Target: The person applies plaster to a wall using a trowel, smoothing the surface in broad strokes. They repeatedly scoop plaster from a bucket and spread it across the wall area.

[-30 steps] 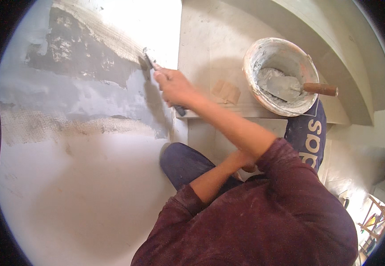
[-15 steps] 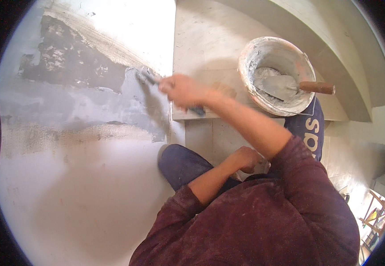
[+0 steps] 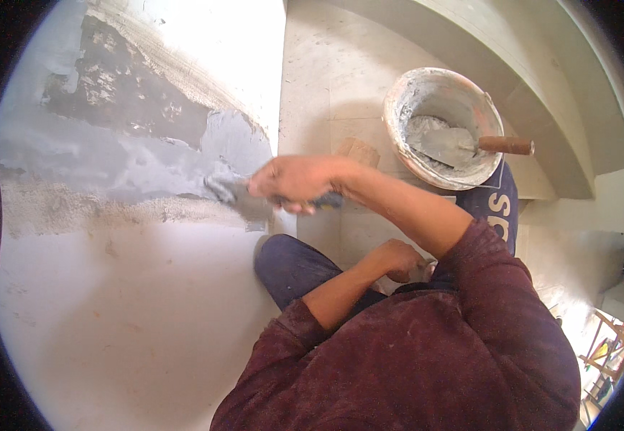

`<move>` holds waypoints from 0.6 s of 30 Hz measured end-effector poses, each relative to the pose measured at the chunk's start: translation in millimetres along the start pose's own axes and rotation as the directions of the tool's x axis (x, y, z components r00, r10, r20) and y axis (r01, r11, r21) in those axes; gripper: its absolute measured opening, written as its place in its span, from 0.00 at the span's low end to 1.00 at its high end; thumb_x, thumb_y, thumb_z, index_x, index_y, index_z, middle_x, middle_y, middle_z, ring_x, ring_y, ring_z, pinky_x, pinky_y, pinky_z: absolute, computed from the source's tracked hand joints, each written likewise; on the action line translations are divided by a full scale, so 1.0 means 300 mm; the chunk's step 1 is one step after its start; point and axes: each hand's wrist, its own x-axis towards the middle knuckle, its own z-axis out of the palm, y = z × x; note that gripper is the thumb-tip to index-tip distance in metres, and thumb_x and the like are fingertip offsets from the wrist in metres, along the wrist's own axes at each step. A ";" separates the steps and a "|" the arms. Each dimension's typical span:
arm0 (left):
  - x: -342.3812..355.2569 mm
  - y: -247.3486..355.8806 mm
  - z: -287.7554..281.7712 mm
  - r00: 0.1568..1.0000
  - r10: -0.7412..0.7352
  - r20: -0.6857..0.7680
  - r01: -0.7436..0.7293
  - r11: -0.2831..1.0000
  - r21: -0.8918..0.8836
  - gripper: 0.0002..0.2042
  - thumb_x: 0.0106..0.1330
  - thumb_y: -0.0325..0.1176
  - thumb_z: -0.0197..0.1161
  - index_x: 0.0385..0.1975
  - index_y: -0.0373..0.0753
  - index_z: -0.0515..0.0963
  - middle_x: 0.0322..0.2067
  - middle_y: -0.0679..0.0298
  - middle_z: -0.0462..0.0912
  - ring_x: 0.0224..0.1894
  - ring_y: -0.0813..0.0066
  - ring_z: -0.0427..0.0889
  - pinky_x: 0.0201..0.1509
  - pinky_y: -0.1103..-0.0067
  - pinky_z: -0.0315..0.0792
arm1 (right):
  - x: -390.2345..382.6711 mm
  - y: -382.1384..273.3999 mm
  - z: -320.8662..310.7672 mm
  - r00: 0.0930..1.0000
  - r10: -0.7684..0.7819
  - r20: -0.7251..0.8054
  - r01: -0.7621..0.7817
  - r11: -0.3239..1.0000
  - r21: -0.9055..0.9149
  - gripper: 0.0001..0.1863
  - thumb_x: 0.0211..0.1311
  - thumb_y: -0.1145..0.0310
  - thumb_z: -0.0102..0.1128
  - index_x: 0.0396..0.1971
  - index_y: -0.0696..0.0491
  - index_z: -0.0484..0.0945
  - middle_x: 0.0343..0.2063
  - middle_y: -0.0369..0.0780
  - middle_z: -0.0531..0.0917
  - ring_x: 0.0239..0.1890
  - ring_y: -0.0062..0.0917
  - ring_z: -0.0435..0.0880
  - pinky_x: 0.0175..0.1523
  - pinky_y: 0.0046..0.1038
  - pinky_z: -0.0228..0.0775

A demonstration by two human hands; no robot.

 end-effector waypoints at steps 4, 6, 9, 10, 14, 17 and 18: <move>-0.008 -0.016 -0.001 0.999 -0.040 -0.013 0.040 0.999 0.026 0.18 0.44 0.35 0.64 0.39 0.50 0.82 0.40 0.59 0.84 0.45 0.59 0.82 0.46 0.65 0.76 | -0.019 0.015 -0.069 0.986 -0.043 -0.161 0.054 0.997 0.062 0.16 0.73 0.58 0.42 0.34 0.55 0.72 0.19 0.34 0.71 0.13 0.13 0.68 0.15 0.19 0.64; -0.014 -0.001 -0.025 0.999 -0.043 0.032 0.043 0.999 0.011 0.19 0.43 0.34 0.64 0.40 0.49 0.82 0.39 0.59 0.84 0.45 0.58 0.82 0.46 0.65 0.76 | 0.039 0.008 -0.190 0.957 -0.051 -0.287 0.078 0.993 0.086 0.16 0.73 0.58 0.42 0.34 0.56 0.72 0.19 0.34 0.72 0.13 0.13 0.68 0.16 0.18 0.64; -0.011 -0.010 -0.030 1.000 -0.014 0.017 0.014 1.000 0.019 0.19 0.43 0.35 0.64 0.40 0.48 0.81 0.39 0.59 0.84 0.45 0.58 0.82 0.45 0.65 0.76 | 0.112 -0.081 -0.254 0.945 -0.070 -0.321 0.077 0.997 0.012 0.16 0.72 0.60 0.43 0.34 0.57 0.72 0.20 0.34 0.72 0.12 0.13 0.67 0.14 0.17 0.63; -0.008 -0.018 -0.022 1.000 -0.002 -0.002 0.002 1.000 0.018 0.19 0.43 0.35 0.63 0.40 0.48 0.81 0.39 0.59 0.84 0.45 0.57 0.82 0.45 0.65 0.76 | 0.115 -0.099 -0.251 0.949 -0.063 -0.310 0.077 0.996 0.034 0.15 0.72 0.60 0.43 0.33 0.57 0.72 0.20 0.35 0.72 0.11 0.13 0.67 0.13 0.17 0.62; 0.013 0.004 -0.021 1.000 0.016 -0.013 -0.016 1.000 0.014 0.19 0.44 0.37 0.63 0.39 0.48 0.82 0.39 0.59 0.84 0.45 0.57 0.82 0.45 0.65 0.76 | 0.073 -0.153 -0.203 0.956 -0.055 -0.288 0.068 0.997 0.036 0.15 0.71 0.62 0.46 0.29 0.57 0.72 0.20 0.35 0.72 0.10 0.12 0.67 0.11 0.17 0.61; 0.000 0.017 -0.030 1.000 0.020 -0.004 -0.020 1.000 0.014 0.19 0.43 0.37 0.63 0.39 0.47 0.83 0.39 0.59 0.84 0.44 0.58 0.82 0.45 0.65 0.76 | 0.042 -0.188 -0.111 0.952 -0.065 -0.298 0.064 0.998 -0.013 0.18 0.72 0.60 0.45 0.25 0.56 0.71 0.16 0.34 0.71 0.10 0.13 0.67 0.12 0.18 0.62; -0.011 0.028 -0.042 1.000 0.021 -0.003 -0.021 1.000 0.003 0.19 0.42 0.37 0.63 0.39 0.48 0.83 0.39 0.59 0.84 0.44 0.58 0.82 0.45 0.65 0.76 | 0.022 -0.195 -0.082 0.962 -0.079 -0.263 0.067 0.996 -0.054 0.18 0.72 0.60 0.44 0.25 0.56 0.71 0.14 0.34 0.70 0.10 0.13 0.68 0.13 0.19 0.62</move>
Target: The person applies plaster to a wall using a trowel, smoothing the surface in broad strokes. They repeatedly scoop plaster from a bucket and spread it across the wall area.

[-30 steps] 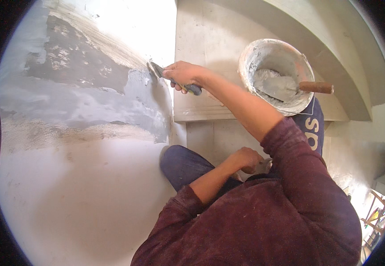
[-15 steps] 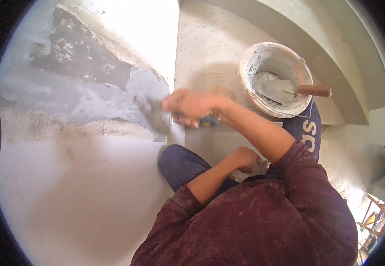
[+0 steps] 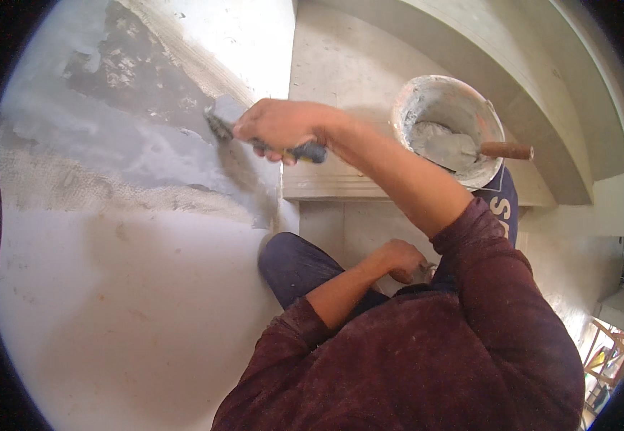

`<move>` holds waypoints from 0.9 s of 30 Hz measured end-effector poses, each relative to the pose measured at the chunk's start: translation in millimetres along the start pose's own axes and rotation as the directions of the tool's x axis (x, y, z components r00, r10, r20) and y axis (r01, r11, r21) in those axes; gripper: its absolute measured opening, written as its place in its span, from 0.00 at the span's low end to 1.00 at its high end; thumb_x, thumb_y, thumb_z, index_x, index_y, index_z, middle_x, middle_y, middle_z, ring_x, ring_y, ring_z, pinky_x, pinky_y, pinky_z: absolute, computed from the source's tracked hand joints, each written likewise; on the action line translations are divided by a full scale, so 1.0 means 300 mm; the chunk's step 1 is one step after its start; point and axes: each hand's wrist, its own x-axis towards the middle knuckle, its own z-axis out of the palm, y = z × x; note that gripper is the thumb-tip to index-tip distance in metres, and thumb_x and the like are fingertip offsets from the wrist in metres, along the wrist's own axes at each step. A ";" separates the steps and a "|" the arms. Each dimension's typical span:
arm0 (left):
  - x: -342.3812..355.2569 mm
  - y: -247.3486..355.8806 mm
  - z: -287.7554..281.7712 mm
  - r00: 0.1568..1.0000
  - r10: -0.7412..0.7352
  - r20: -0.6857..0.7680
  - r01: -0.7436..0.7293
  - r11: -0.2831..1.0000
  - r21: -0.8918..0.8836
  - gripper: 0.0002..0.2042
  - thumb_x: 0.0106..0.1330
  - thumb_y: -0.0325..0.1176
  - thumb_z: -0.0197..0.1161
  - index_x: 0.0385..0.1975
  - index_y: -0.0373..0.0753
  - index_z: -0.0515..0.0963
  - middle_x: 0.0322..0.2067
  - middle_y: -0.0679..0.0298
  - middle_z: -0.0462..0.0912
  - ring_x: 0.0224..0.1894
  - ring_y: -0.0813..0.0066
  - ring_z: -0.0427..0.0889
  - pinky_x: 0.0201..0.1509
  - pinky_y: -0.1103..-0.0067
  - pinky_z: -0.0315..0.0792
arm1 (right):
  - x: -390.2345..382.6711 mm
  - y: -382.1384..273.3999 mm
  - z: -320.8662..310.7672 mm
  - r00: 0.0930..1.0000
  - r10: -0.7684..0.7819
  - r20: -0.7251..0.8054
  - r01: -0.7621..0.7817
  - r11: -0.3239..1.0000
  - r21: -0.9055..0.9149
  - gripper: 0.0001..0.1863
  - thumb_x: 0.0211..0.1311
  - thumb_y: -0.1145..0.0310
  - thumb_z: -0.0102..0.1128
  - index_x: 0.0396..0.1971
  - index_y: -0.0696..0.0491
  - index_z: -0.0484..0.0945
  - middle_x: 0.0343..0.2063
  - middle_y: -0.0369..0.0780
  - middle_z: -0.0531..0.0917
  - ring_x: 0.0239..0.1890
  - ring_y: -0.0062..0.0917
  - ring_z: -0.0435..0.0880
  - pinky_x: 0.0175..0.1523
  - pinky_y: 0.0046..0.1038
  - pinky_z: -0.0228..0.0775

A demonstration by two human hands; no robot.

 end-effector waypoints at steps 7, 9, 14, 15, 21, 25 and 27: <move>0.039 -0.079 0.076 0.999 0.029 0.012 -0.029 0.999 -0.016 0.24 0.42 0.37 0.64 0.46 0.50 0.81 0.42 0.60 0.84 0.47 0.60 0.81 0.49 0.67 0.75 | -0.147 0.058 0.130 0.972 -0.106 0.211 0.127 0.988 -0.093 0.20 0.74 0.59 0.39 0.33 0.59 0.73 0.10 0.31 0.66 0.09 0.16 0.68 0.16 0.21 0.64; 0.034 -0.096 0.075 0.998 -0.020 0.053 0.020 1.000 0.011 0.27 0.42 0.36 0.64 0.49 0.51 0.80 0.44 0.60 0.83 0.48 0.61 0.81 0.50 0.68 0.74 | -0.162 0.060 0.132 0.990 -0.081 0.117 0.085 0.996 -0.035 0.22 0.74 0.59 0.38 0.54 0.58 0.74 0.11 0.33 0.67 0.11 0.16 0.70 0.19 0.22 0.66; 0.037 -0.051 0.081 0.993 0.056 -0.108 -0.051 0.997 0.055 0.29 0.40 0.34 0.64 0.50 0.50 0.79 0.48 0.58 0.81 0.53 0.59 0.77 0.56 0.68 0.71 | 0.003 0.046 0.094 0.908 -0.248 -0.338 0.186 0.961 -0.206 0.24 0.72 0.59 0.42 0.61 0.58 0.67 0.14 0.39 0.73 0.16 0.24 0.75 0.28 0.28 0.72; 0.030 -0.067 0.120 0.934 0.140 -0.330 -0.102 0.986 0.130 0.29 0.39 0.34 0.64 0.49 0.49 0.79 0.48 0.58 0.81 0.55 0.58 0.76 0.57 0.69 0.70 | 0.044 0.032 0.117 0.863 -0.309 -0.400 0.229 0.944 -0.236 0.24 0.72 0.59 0.43 0.61 0.59 0.67 0.15 0.41 0.75 0.17 0.27 0.76 0.30 0.30 0.73; 0.051 -0.070 0.152 0.970 0.111 -0.215 -0.118 0.993 -0.023 0.27 0.39 0.32 0.63 0.47 0.47 0.80 0.48 0.55 0.80 0.56 0.57 0.75 0.58 0.69 0.69 | 0.031 0.203 0.266 0.780 -0.562 -0.275 0.386 0.779 -0.494 0.24 0.71 0.62 0.45 0.64 0.53 0.64 0.21 0.51 0.79 0.18 0.37 0.76 0.33 0.34 0.73; -0.022 0.001 0.040 0.997 -0.047 0.059 0.045 0.998 0.036 0.23 0.41 0.35 0.64 0.45 0.51 0.82 0.42 0.60 0.84 0.46 0.59 0.82 0.48 0.66 0.75 | -0.076 0.065 0.093 0.972 -0.113 -0.205 0.045 0.949 -0.312 0.24 0.71 0.59 0.42 0.62 0.55 0.67 0.22 0.48 0.78 0.16 0.29 0.77 0.27 0.32 0.74; -0.010 -0.003 0.043 0.998 -0.040 0.044 0.038 0.998 0.048 0.23 0.42 0.36 0.64 0.44 0.51 0.82 0.42 0.61 0.84 0.46 0.59 0.82 0.48 0.67 0.75 | -0.023 0.011 0.014 0.958 -0.116 -0.262 0.046 0.965 -0.259 0.23 0.71 0.59 0.43 0.57 0.57 0.72 0.17 0.37 0.71 0.14 0.21 0.72 0.22 0.26 0.71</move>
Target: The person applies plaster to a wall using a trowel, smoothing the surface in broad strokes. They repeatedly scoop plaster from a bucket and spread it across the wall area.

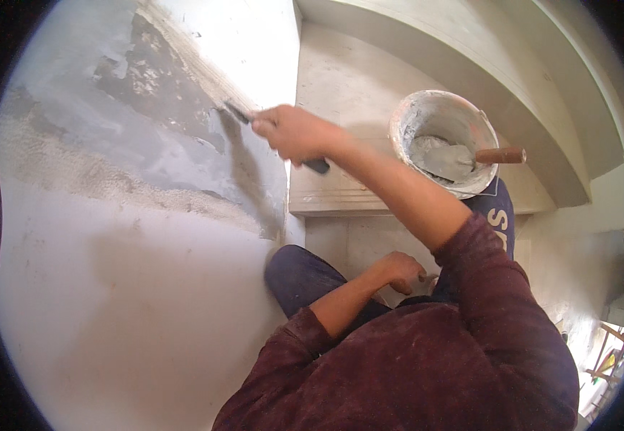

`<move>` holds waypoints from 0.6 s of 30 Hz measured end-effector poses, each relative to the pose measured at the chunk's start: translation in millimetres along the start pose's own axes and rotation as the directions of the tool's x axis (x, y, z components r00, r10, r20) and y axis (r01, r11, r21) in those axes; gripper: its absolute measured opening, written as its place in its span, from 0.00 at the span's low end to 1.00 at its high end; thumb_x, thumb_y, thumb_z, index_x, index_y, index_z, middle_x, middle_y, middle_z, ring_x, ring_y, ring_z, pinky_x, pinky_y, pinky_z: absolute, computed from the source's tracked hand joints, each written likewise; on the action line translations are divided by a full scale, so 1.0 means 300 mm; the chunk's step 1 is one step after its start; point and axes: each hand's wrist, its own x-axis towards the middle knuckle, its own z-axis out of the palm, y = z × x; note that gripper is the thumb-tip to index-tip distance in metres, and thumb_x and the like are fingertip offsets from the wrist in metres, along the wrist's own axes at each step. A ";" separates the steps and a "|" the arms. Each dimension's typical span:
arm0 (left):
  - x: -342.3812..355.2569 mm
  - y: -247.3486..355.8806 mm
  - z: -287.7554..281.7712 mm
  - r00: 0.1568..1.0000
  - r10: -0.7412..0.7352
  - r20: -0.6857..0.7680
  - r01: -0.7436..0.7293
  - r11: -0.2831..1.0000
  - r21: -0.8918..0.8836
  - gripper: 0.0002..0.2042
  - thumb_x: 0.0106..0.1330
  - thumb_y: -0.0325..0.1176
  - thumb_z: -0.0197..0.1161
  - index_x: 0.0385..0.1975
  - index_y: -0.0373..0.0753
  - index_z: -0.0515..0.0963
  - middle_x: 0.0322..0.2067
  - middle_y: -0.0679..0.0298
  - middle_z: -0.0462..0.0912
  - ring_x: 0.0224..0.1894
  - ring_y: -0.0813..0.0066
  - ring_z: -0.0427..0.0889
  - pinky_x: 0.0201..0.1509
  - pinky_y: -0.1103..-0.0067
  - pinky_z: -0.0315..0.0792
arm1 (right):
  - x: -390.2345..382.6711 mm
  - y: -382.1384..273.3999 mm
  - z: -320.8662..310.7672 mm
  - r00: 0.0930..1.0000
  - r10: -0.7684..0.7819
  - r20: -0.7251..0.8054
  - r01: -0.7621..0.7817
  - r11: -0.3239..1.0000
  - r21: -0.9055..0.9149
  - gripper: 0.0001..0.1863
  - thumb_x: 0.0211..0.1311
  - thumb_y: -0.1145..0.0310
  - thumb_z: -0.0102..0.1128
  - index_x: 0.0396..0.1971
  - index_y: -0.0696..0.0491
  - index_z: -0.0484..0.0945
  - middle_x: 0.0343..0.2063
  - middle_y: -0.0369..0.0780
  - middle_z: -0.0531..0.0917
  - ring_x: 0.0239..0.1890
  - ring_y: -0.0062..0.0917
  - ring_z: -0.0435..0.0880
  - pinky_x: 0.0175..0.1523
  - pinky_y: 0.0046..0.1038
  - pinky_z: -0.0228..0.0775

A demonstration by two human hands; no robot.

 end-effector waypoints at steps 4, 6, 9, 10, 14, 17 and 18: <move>0.006 -0.019 0.003 0.998 0.031 -0.057 -0.031 1.000 0.000 0.23 0.41 0.37 0.65 0.44 0.51 0.82 0.41 0.61 0.84 0.46 0.60 0.82 0.47 0.67 0.76 | 0.058 -0.070 -0.043 0.991 -0.006 0.131 -0.003 0.998 0.065 0.18 0.70 0.59 0.44 0.43 0.60 0.75 0.20 0.36 0.71 0.15 0.18 0.69 0.18 0.23 0.66; 0.006 -0.028 -0.007 0.998 0.026 -0.065 -0.025 1.000 0.009 0.24 0.41 0.37 0.65 0.44 0.51 0.82 0.41 0.60 0.84 0.46 0.60 0.82 0.46 0.67 0.76 | 0.047 -0.077 -0.050 0.980 0.010 0.199 -0.022 0.998 0.058 0.20 0.70 0.59 0.45 0.46 0.60 0.75 0.20 0.36 0.71 0.15 0.18 0.69 0.18 0.22 0.66; 0.027 -0.039 -0.012 0.998 0.040 -0.057 -0.040 0.999 0.015 0.25 0.40 0.37 0.65 0.45 0.51 0.82 0.42 0.60 0.84 0.46 0.60 0.82 0.46 0.67 0.76 | -0.007 -0.080 0.019 0.979 0.004 0.202 -0.020 0.997 0.081 0.22 0.70 0.57 0.45 0.50 0.62 0.74 0.20 0.36 0.72 0.16 0.19 0.70 0.18 0.22 0.66; 0.034 -0.046 -0.002 0.998 0.043 -0.048 -0.042 0.999 0.019 0.25 0.40 0.37 0.65 0.46 0.51 0.81 0.42 0.60 0.84 0.46 0.61 0.82 0.47 0.67 0.75 | -0.035 -0.099 0.044 0.978 -0.008 0.207 -0.004 0.999 0.054 0.24 0.71 0.57 0.44 0.53 0.62 0.72 0.20 0.37 0.72 0.17 0.19 0.72 0.18 0.23 0.67; 0.081 -0.086 0.043 0.995 0.078 -0.054 -0.075 0.995 0.058 0.27 0.40 0.36 0.65 0.48 0.52 0.80 0.43 0.60 0.83 0.48 0.62 0.81 0.48 0.68 0.75 | -0.123 -0.048 0.123 0.936 -0.099 0.337 0.085 0.995 0.054 0.20 0.73 0.55 0.43 0.49 0.55 0.75 0.22 0.36 0.76 0.15 0.16 0.71 0.19 0.22 0.68; 0.027 -0.058 0.006 0.999 -0.011 0.033 0.012 0.999 -0.033 0.27 0.41 0.36 0.65 0.49 0.51 0.80 0.44 0.60 0.83 0.48 0.62 0.81 0.50 0.68 0.74 | -0.184 -0.022 0.096 0.904 -0.033 0.427 0.030 0.999 0.015 0.23 0.72 0.54 0.43 0.59 0.49 0.71 0.26 0.37 0.79 0.17 0.16 0.73 0.21 0.22 0.69; 0.005 -0.055 -0.017 0.999 -0.038 0.038 0.040 0.998 -0.043 0.27 0.41 0.36 0.65 0.48 0.51 0.80 0.44 0.60 0.83 0.48 0.61 0.81 0.50 0.68 0.74 | -0.179 -0.011 0.087 0.926 -0.059 0.373 0.066 0.998 -0.006 0.23 0.72 0.53 0.42 0.62 0.46 0.69 0.26 0.37 0.79 0.18 0.16 0.73 0.22 0.22 0.69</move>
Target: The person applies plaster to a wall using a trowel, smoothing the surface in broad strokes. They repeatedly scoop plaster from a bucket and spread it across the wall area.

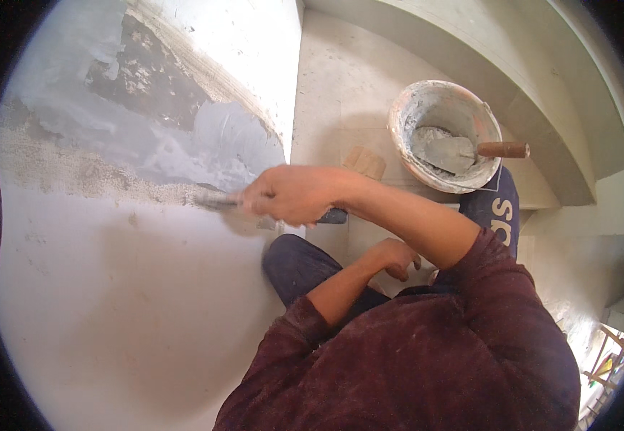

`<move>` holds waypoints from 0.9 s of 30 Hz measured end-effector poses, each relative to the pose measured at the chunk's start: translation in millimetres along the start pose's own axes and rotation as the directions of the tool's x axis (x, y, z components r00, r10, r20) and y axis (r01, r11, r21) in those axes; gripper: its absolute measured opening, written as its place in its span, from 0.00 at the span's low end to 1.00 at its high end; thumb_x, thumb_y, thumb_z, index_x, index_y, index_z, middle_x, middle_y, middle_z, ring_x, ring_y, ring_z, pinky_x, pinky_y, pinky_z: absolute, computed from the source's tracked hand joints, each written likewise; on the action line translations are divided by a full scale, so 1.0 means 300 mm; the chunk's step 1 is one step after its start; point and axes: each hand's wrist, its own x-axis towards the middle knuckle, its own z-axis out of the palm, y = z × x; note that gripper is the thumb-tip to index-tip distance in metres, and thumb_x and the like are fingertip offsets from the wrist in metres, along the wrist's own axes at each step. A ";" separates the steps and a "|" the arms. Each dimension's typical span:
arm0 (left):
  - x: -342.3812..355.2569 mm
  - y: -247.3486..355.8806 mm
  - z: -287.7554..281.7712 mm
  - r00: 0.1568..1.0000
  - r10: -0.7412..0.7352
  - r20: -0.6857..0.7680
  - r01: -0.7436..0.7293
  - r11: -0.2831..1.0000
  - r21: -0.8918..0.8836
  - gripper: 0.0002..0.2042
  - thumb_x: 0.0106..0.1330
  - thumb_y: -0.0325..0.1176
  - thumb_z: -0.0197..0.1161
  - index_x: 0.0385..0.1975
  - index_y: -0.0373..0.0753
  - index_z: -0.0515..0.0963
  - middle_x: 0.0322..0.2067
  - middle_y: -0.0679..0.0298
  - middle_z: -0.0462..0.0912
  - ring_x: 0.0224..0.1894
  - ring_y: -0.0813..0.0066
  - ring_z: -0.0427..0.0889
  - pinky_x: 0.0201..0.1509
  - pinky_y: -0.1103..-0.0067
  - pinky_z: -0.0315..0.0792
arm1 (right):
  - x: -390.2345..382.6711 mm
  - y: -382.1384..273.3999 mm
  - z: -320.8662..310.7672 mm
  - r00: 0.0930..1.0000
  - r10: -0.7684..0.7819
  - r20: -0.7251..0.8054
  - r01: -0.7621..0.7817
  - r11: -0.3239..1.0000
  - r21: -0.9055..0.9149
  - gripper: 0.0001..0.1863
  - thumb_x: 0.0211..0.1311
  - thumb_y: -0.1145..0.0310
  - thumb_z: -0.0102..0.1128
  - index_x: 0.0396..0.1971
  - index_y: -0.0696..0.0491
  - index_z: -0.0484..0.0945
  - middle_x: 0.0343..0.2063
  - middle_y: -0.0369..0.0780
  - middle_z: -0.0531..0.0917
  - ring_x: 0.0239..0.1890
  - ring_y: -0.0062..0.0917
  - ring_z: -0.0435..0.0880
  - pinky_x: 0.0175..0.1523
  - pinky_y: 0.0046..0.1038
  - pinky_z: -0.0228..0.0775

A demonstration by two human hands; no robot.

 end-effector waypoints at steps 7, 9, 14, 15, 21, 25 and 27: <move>-0.111 -0.004 -0.031 0.988 -0.102 -0.116 0.098 0.995 -0.035 0.22 0.51 0.37 0.63 0.49 0.45 0.79 0.45 0.55 0.81 0.50 0.56 0.79 0.53 0.66 0.72 | 0.193 0.054 -0.224 0.951 0.054 -0.303 -0.027 0.995 0.094 0.18 0.72 0.59 0.42 0.44 0.58 0.73 0.20 0.36 0.71 0.16 0.19 0.70 0.20 0.24 0.67; -0.222 0.032 -0.034 0.953 -0.086 -0.289 0.064 0.994 -0.085 0.17 0.56 0.35 0.60 0.46 0.41 0.79 0.44 0.54 0.81 0.49 0.55 0.79 0.52 0.66 0.72 | 0.210 0.070 -0.209 0.955 0.038 -0.295 0.010 0.987 0.160 0.19 0.72 0.58 0.42 0.30 0.58 0.72 0.17 0.34 0.69 0.13 0.17 0.67 0.18 0.22 0.64; -0.635 0.292 0.016 0.181 -0.190 -0.965 -0.030 0.980 -0.199 0.11 0.57 0.26 0.62 0.40 0.38 0.80 0.33 0.58 0.81 0.35 0.63 0.80 0.40 0.73 0.74 | 0.070 0.107 -0.013 0.999 -0.008 0.037 0.008 1.000 -0.014 0.22 0.71 0.58 0.44 0.54 0.58 0.73 0.18 0.41 0.76 0.19 0.24 0.76 0.26 0.30 0.74; -0.722 0.353 0.008 0.003 -0.166 -0.986 0.140 0.976 -0.164 0.12 0.56 0.26 0.64 0.41 0.39 0.80 0.32 0.62 0.81 0.31 0.69 0.79 0.37 0.78 0.74 | 0.038 0.129 0.013 0.998 0.015 0.058 -0.016 1.000 0.023 0.22 0.71 0.58 0.43 0.56 0.56 0.72 0.18 0.40 0.76 0.19 0.23 0.76 0.26 0.29 0.74; -1.163 0.525 0.144 -0.535 0.608 -0.586 0.844 0.358 -0.399 0.19 0.68 0.40 0.53 0.51 0.33 0.69 0.54 0.51 0.66 0.61 0.54 0.63 0.64 0.55 0.59 | 0.114 0.276 -0.095 0.965 0.157 -0.210 -0.137 0.985 0.108 0.21 0.73 0.60 0.41 0.60 0.52 0.70 0.21 0.35 0.72 0.17 0.17 0.73 0.20 0.22 0.71; -1.198 0.473 0.280 -0.650 0.468 -0.598 0.717 0.117 -0.688 0.24 0.69 0.42 0.50 0.60 0.34 0.62 0.63 0.51 0.57 0.64 0.54 0.54 0.67 0.56 0.53 | 0.240 0.263 -0.245 0.958 0.062 -0.279 -0.037 0.995 0.094 0.19 0.71 0.63 0.43 0.56 0.54 0.73 0.20 0.34 0.70 0.16 0.15 0.70 0.18 0.20 0.66; -1.229 0.449 0.292 -0.480 0.538 -0.693 0.828 0.018 -0.560 0.24 0.68 0.47 0.54 0.57 0.35 0.67 0.67 0.53 0.52 0.73 0.52 0.36 0.70 0.50 0.43 | 0.277 0.222 -0.249 0.967 0.105 -0.234 -0.089 0.993 0.080 0.16 0.70 0.63 0.45 0.48 0.56 0.76 0.19 0.34 0.70 0.16 0.15 0.70 0.17 0.20 0.66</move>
